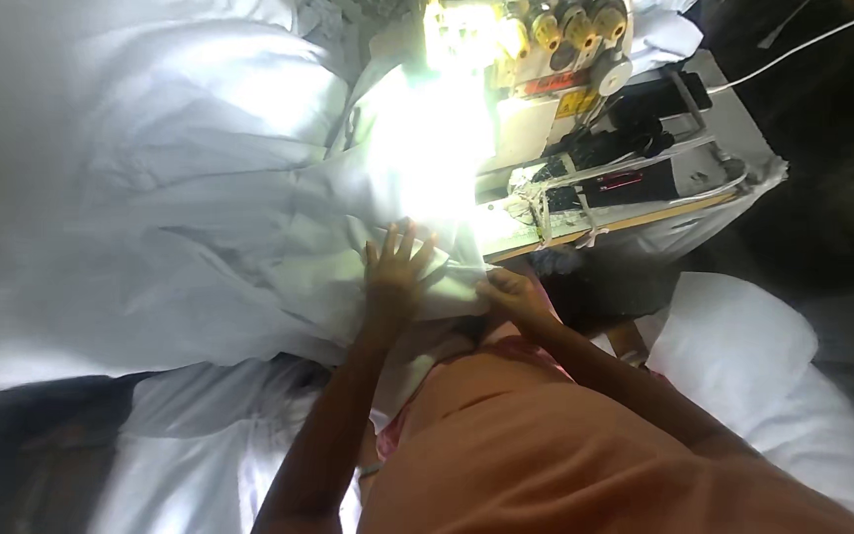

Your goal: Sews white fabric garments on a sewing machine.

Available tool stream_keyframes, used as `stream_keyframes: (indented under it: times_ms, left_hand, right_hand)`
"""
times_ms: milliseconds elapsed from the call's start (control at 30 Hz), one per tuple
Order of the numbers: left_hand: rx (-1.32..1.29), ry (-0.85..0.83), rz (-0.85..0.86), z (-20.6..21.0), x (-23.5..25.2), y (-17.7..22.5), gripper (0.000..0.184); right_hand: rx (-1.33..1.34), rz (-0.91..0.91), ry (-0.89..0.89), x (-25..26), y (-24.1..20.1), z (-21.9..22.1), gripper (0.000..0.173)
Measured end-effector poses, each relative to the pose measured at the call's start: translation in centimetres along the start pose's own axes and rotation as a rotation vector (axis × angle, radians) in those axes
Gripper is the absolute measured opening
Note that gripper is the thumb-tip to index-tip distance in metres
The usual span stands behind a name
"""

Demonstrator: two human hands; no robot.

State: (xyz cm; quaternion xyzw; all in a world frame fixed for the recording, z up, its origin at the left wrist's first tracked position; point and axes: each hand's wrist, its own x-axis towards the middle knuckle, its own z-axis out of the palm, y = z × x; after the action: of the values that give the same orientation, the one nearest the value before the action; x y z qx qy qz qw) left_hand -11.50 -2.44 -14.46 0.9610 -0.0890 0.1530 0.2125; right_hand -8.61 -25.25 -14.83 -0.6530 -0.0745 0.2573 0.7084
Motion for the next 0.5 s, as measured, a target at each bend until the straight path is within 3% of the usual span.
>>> stream_keyframes:
  times_ms: [100,267,500]
  left_hand:
    - [-0.070,0.080,0.040,0.1,-0.1,0.1,0.033]
    - [-0.222,0.126,0.138,-3.6,-1.4,4.4,0.030]
    - [0.001,0.061,0.136,0.5,-1.2,3.3,0.043]
  right_hand:
    - [-0.019,0.010,-0.011,-0.7,-0.4,-0.2,0.015]
    - [0.075,0.006,-0.018,-1.9,-1.9,0.3,0.012]
    - [0.062,-0.010,-0.056,-2.2,-2.3,1.1,0.015]
